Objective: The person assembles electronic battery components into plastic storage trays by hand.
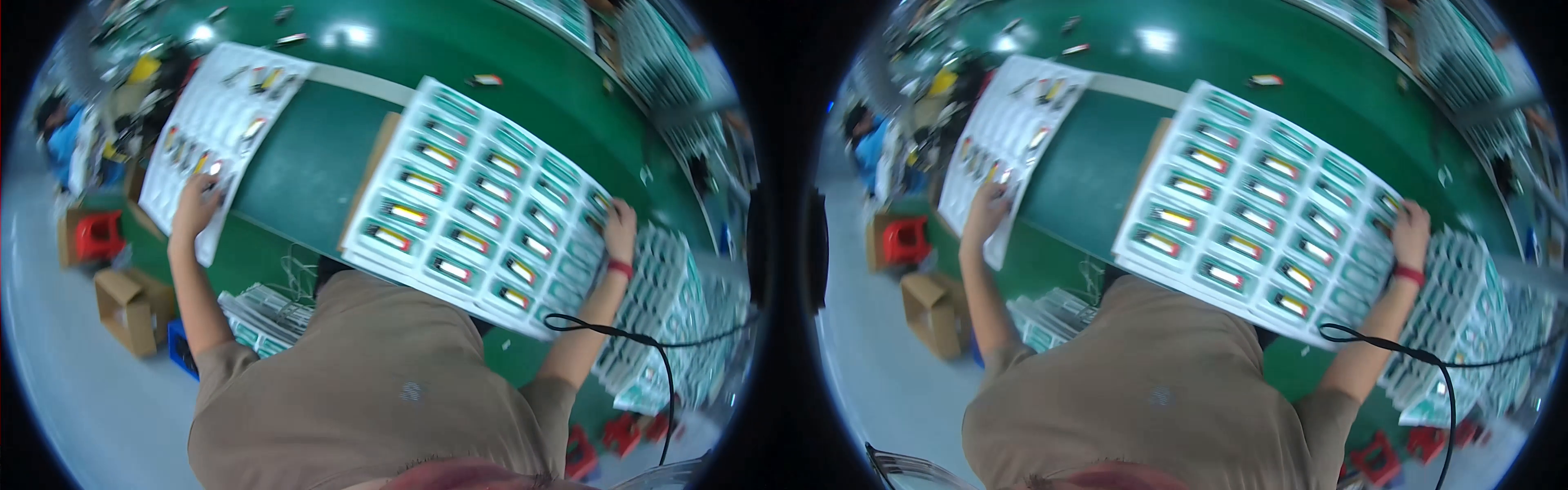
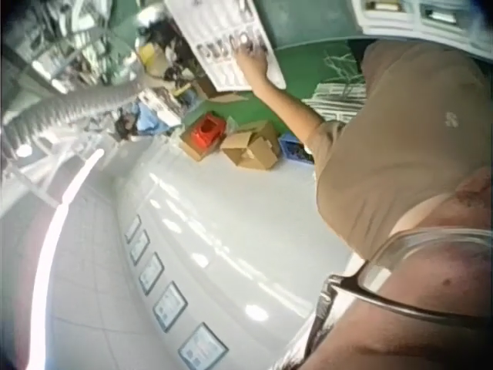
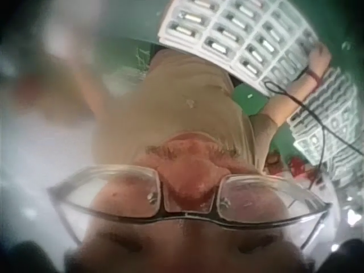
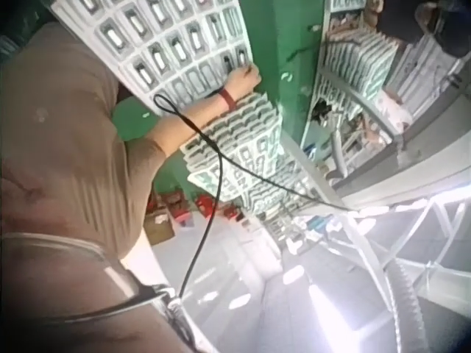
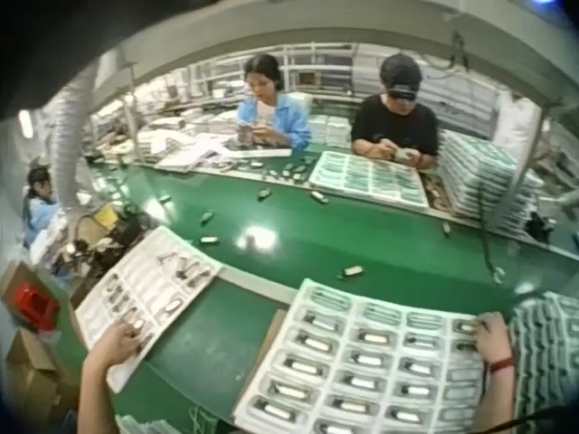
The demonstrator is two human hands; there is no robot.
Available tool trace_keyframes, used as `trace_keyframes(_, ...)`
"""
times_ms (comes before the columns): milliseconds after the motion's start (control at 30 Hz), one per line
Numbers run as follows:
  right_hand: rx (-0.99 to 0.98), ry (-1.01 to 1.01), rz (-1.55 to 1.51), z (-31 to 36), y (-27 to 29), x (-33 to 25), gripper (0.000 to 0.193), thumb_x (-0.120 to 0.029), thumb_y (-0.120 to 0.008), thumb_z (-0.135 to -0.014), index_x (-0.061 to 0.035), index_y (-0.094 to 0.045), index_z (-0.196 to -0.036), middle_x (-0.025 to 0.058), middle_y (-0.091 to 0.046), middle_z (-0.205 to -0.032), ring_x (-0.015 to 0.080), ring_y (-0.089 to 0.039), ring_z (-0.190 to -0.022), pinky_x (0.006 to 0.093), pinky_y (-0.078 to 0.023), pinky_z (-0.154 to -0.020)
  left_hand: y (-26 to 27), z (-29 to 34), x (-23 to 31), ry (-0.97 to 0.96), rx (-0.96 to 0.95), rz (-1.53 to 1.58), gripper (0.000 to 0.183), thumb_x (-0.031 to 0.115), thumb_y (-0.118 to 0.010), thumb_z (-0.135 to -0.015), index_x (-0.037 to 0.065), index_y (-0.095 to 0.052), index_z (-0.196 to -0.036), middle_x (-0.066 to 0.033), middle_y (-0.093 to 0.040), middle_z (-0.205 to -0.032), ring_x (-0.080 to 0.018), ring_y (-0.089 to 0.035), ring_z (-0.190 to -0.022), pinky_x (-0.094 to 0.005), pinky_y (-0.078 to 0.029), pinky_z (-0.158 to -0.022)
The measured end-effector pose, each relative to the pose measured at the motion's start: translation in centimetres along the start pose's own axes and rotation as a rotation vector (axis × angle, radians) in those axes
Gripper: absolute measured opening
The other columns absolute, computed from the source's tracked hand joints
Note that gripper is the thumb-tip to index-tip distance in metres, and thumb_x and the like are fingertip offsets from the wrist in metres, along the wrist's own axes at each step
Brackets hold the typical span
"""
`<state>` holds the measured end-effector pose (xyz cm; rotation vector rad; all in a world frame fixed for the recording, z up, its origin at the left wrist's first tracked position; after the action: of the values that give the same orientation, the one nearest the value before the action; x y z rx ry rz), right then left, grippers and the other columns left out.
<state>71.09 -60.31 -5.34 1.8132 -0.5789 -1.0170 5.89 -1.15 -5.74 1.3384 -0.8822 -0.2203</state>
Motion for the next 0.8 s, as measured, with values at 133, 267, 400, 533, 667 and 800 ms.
trace_keyframes(133, 0.115, -0.063, 0.005, 0.4, 0.2, -5.1, 0.020, -0.007, -0.061, -0.092, -0.0042, -0.070, -0.110, 0.0208, -0.062, -0.105, 0.0363, -0.063, -0.101, 0.0410, -0.052, -0.090, 0.5, -0.5, 0.9, 0.037, -0.005, 0.012, 0.022, 0.001, -0.069, -0.087, 0.002, -0.066, -0.109, -0.0149, -0.065, -0.106, -0.0291, -0.065, -0.096, -0.0363, -0.052, -0.087)
trace_keyframes(267, 0.355, 0.125, 0.105, -0.9, 1.4, -10.6, 0.024, -0.002, -0.061, -0.087, -0.0048, -0.071, -0.109, 0.0181, -0.067, -0.107, 0.0373, -0.066, -0.102, 0.0443, -0.053, -0.090, 0.5, -1.8, 1.5, 0.004, -0.013, -0.036, 0.020, 0.002, -0.066, -0.092, 0.003, -0.065, -0.112, -0.0124, -0.066, -0.106, -0.0237, -0.066, -0.093, -0.0342, -0.052, -0.084)
trace_keyframes(400, -0.006, 0.669, -0.216, -8.7, -4.8, -23.3, 0.024, -0.002, -0.059, -0.089, -0.0047, -0.072, -0.109, 0.0182, -0.071, -0.112, 0.0372, -0.066, -0.109, 0.0451, -0.053, -0.096, -0.6, -1.1, -1.0, 0.182, 0.105, 0.175, 0.024, 0.005, -0.063, -0.098, 0.003, -0.063, -0.122, -0.0090, -0.068, -0.107, -0.0182, -0.065, -0.098, -0.0325, -0.053, -0.087)
trace_keyframes(533, -0.070, 0.760, -0.090, -14.9, -15.0, -23.3, 0.029, -0.007, -0.056, -0.092, -0.0082, -0.072, -0.116, 0.0168, -0.068, -0.126, 0.0373, -0.065, -0.114, 0.0454, -0.053, -0.098, -0.9, -2.3, 3.0, -0.120, 0.321, 0.043, 0.028, 0.002, -0.061, -0.099, 0.003, -0.062, -0.127, -0.0124, -0.067, -0.110, -0.0242, -0.067, -0.104, -0.0359, -0.054, -0.092)
trace_keyframes(667, -0.382, 0.543, 0.107, -16.6, -16.2, -23.4, 0.024, -0.011, -0.056, -0.096, -0.0126, -0.072, -0.115, 0.0153, -0.067, -0.120, 0.0360, -0.065, -0.110, 0.0467, -0.054, -0.094, -3.3, -1.1, 17.3, -0.299, 0.126, 0.226, 0.028, -0.002, -0.062, -0.093, 0.004, -0.065, -0.120, -0.0160, -0.064, -0.110, -0.0325, -0.065, -0.104, -0.0393, -0.053, -0.091)
trace_keyframes(800, -0.251, 0.547, 0.003, -15.0, -13.2, -21.8, 0.020, -0.011, -0.062, -0.095, -0.0042, -0.069, -0.113, 0.0172, -0.068, -0.113, 0.0374, -0.066, -0.103, 0.0456, -0.055, -0.089, -7.5, -1.7, 18.9, -0.317, 0.095, 0.124, 0.025, 0.006, -0.066, -0.091, 0.004, -0.065, -0.116, -0.0163, -0.064, -0.112, -0.0358, -0.063, -0.106, -0.0433, -0.052, -0.090)
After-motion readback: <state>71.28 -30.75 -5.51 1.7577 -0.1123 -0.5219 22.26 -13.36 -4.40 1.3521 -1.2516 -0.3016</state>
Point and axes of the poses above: each hand's wrist, its own z-axis away from the middle knuckle, its own y-axis out of the back of the hand, x = y × z, the point moved 1 cm from there along -z, towards the middle knuckle
